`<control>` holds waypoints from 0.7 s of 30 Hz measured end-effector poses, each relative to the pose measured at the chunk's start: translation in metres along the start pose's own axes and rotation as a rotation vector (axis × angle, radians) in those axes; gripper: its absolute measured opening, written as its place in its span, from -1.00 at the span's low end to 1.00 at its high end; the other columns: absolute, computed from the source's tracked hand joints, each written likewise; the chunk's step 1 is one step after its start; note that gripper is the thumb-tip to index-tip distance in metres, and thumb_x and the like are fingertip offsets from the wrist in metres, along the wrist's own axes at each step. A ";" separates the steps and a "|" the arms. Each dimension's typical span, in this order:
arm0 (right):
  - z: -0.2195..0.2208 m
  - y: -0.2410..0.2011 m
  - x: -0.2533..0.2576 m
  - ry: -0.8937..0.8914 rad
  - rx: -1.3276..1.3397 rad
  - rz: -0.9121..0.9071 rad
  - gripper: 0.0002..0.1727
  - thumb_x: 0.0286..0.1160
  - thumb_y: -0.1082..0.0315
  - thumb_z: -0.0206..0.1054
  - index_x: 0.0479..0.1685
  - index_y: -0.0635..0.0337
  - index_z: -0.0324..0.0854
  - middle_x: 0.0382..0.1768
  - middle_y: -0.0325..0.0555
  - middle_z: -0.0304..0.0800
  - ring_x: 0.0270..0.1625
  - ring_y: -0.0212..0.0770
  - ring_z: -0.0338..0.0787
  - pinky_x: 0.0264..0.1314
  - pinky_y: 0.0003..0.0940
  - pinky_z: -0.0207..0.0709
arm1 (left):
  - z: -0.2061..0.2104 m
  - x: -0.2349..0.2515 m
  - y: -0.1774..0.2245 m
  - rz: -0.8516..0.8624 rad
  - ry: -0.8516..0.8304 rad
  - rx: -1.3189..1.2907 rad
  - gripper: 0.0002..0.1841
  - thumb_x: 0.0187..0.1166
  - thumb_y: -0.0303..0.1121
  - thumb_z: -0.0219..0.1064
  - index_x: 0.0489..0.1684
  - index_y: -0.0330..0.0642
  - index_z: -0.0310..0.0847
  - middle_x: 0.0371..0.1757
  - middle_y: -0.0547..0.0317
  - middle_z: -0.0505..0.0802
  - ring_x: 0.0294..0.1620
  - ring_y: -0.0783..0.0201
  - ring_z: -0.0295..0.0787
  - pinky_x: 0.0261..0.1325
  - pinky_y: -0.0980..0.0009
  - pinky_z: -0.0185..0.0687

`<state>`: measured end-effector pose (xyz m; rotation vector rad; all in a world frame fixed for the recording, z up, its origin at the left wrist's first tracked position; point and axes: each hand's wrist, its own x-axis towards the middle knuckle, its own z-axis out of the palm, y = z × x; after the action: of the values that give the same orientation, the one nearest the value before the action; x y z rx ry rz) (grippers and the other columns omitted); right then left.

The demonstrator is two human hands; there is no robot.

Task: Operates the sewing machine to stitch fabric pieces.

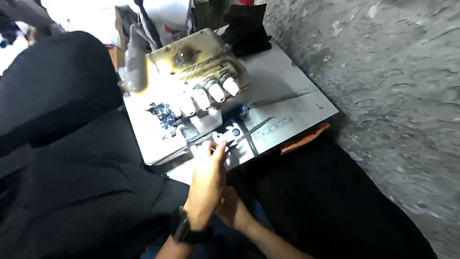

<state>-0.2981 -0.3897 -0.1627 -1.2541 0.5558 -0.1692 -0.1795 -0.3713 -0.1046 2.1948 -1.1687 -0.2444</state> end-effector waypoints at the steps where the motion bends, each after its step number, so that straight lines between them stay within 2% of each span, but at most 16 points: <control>1: -0.004 0.006 -0.001 -0.003 -0.027 0.015 -0.89 0.32 0.55 0.47 -0.20 0.34 0.74 -0.39 -0.33 0.82 -0.29 -0.64 0.74 -0.11 -0.63 0.67 | 0.018 0.014 -0.003 -0.042 -0.044 0.026 -0.69 0.66 -0.43 0.26 0.27 -0.17 0.79 0.06 -0.15 0.79 0.02 0.00 0.79 0.12 0.12 0.72; 4: -0.016 0.009 0.002 -0.054 -0.111 0.040 -0.83 0.37 0.52 0.48 -0.11 0.39 0.77 -0.30 -0.19 0.86 -0.24 -0.57 0.77 -0.04 -0.60 0.69 | 0.047 0.039 -0.009 -0.128 -0.111 0.163 -0.64 0.68 -0.42 0.21 0.39 -0.04 0.72 0.25 -0.20 0.72 0.18 -0.08 0.76 0.18 0.10 0.73; 6: -0.019 0.004 0.003 -0.092 -0.093 0.093 -0.78 0.38 0.47 0.52 -0.03 0.36 0.76 -0.26 -0.19 0.86 -0.22 -0.54 0.79 -0.02 -0.58 0.70 | 0.052 0.047 -0.010 -0.132 -0.107 0.187 -0.62 0.68 -0.42 0.22 0.43 -0.08 0.70 0.35 -0.29 0.70 0.28 -0.16 0.74 0.29 0.07 0.70; 7: -0.019 0.003 0.002 -0.093 -0.092 0.072 -0.74 0.35 0.47 0.55 0.00 0.36 0.76 -0.23 -0.17 0.87 -0.19 -0.53 0.79 0.01 -0.56 0.70 | 0.053 0.050 -0.009 -0.124 -0.107 0.196 -0.61 0.68 -0.41 0.22 0.45 -0.09 0.70 0.37 -0.32 0.69 0.30 -0.17 0.74 0.33 0.07 0.68; 9: -0.016 0.008 -0.002 -0.039 -0.196 -0.114 -0.70 0.23 0.44 0.61 -0.07 0.38 0.79 -0.22 -0.10 0.90 -0.14 -0.47 0.84 0.06 -0.53 0.73 | 0.059 0.058 -0.004 -0.081 -0.092 0.237 -0.62 0.68 -0.37 0.22 0.41 -0.04 0.73 0.34 -0.25 0.74 0.24 -0.12 0.78 0.30 0.05 0.70; 10: -0.014 0.009 -0.005 -0.019 -0.329 -0.199 -0.67 0.19 0.38 0.63 -0.10 0.40 0.81 -0.18 -0.01 0.91 -0.07 -0.33 0.88 0.15 -0.42 0.74 | 0.064 0.062 -0.001 -0.046 -0.064 0.281 -0.64 0.67 -0.32 0.24 0.37 0.05 0.76 0.30 -0.15 0.79 0.21 -0.08 0.80 0.26 0.02 0.70; 11: -0.012 0.002 -0.008 -0.054 -0.481 -0.201 -0.62 0.24 0.30 0.60 -0.05 0.44 0.81 -0.08 0.14 0.92 0.06 -0.11 0.89 0.30 -0.21 0.68 | 0.068 0.064 0.003 -0.009 -0.033 0.327 -0.65 0.66 -0.29 0.25 0.35 0.14 0.78 0.25 -0.05 0.83 0.23 -0.07 0.78 0.24 -0.04 0.67; 12: -0.011 -0.009 -0.007 -0.150 -0.605 -0.136 -0.57 0.40 0.23 0.50 0.06 0.48 0.78 0.06 0.23 0.89 0.21 0.04 0.84 0.46 -0.09 0.55 | 0.067 0.066 0.007 0.009 -0.028 0.364 -0.63 0.66 -0.27 0.25 0.40 0.20 0.75 0.27 0.03 0.85 0.29 -0.07 0.76 0.26 -0.09 0.63; 13: -0.007 -0.014 -0.006 -0.197 -0.689 -0.108 -0.55 0.49 0.21 0.42 0.11 0.49 0.77 0.12 0.28 0.86 0.28 0.13 0.82 0.52 0.00 0.50 | 0.063 0.067 0.010 0.007 -0.056 0.379 -0.60 0.68 -0.27 0.23 0.47 0.21 0.70 0.31 0.06 0.84 0.34 -0.07 0.73 0.31 -0.11 0.59; 16: -0.002 -0.013 -0.003 -0.190 -0.761 -0.198 -0.64 0.52 0.32 0.36 0.03 0.52 0.78 0.08 0.37 0.86 0.24 0.31 0.82 0.47 0.17 0.53 | 0.052 0.071 0.014 -0.017 -0.157 0.305 -0.65 0.70 -0.37 0.19 0.38 -0.04 0.72 0.33 -0.04 0.80 0.39 -0.06 0.71 0.39 -0.03 0.62; 19: -0.003 -0.039 -0.008 -0.272 -0.796 -0.134 -0.66 0.60 0.43 0.28 0.15 0.55 0.73 0.20 0.38 0.81 0.37 0.26 0.74 0.62 0.04 0.39 | 0.031 0.071 0.024 0.054 -0.219 0.159 -0.60 0.68 -0.38 0.24 0.47 -0.09 0.65 0.33 -0.11 0.80 0.41 -0.11 0.70 0.43 -0.09 0.58; 20: -0.006 -0.040 -0.009 -0.238 -0.765 -0.208 -0.69 0.63 0.44 0.26 0.13 0.52 0.74 0.14 0.34 0.84 0.31 0.21 0.79 0.57 0.00 0.46 | 0.009 0.064 0.029 0.110 -0.250 0.080 -0.58 0.66 -0.31 0.30 0.48 -0.09 0.64 0.31 -0.10 0.80 0.38 -0.09 0.71 0.43 -0.09 0.57; 21: -0.008 -0.031 -0.007 -0.133 -0.696 -0.431 -0.77 0.54 0.45 0.32 -0.05 0.46 0.81 -0.07 0.25 0.90 0.10 0.11 0.89 0.35 -0.03 0.66 | -0.019 0.053 0.032 0.179 -0.292 -0.006 -0.57 0.66 -0.20 0.34 0.46 -0.10 0.66 0.28 -0.07 0.81 0.34 -0.04 0.72 0.41 -0.06 0.57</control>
<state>-0.3022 -0.4037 -0.1335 -2.0433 0.2167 -0.2614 -0.1613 -0.4177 -0.0635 2.0806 -1.5113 -0.5039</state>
